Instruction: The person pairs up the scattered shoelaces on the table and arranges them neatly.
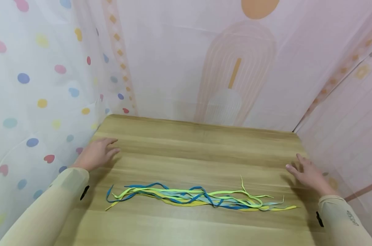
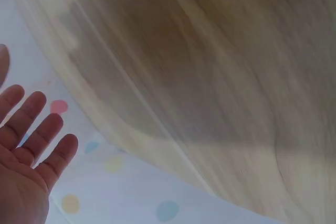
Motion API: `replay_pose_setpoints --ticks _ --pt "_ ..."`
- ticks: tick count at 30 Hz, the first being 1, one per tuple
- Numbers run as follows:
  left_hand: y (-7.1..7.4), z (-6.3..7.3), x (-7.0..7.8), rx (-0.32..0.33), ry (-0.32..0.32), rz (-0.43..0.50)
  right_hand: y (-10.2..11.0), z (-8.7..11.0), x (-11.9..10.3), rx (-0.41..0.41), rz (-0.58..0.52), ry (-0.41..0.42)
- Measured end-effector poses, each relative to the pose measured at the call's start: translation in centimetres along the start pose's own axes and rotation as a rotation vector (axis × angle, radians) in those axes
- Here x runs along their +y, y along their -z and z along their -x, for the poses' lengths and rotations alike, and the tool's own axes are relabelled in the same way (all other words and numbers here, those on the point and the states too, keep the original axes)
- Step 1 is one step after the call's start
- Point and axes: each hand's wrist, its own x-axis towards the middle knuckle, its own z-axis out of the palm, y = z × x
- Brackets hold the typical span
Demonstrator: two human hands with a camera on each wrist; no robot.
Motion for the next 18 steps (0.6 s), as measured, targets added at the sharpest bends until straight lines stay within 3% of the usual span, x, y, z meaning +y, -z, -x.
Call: replay_pose_setpoints --ticks 4,6,9,14,18 --pt "0.2 0.2 1.0 0.025 -0.058 0.017 0.5 0.2 -0.4 0.004 -0.027 -0.010" --pt "0.3 0.5 1.8 0.000 -0.100 0.033 0.6 0.4 -0.6 -0.009 -0.032 -0.026" --pt "0.1 1.1 3.3 -0.084 -0.146 0.068 0.8 0.6 -0.8 -0.023 -0.026 -0.045" --pt "-0.4 2.3 5.7 -0.267 -0.158 0.095 0.8 0.8 -1.1 -0.020 0.001 -0.045" --pt "-0.9 2.8 7.0 -0.348 -0.172 0.094 0.7 1.0 -1.3 -0.021 0.013 -0.045"
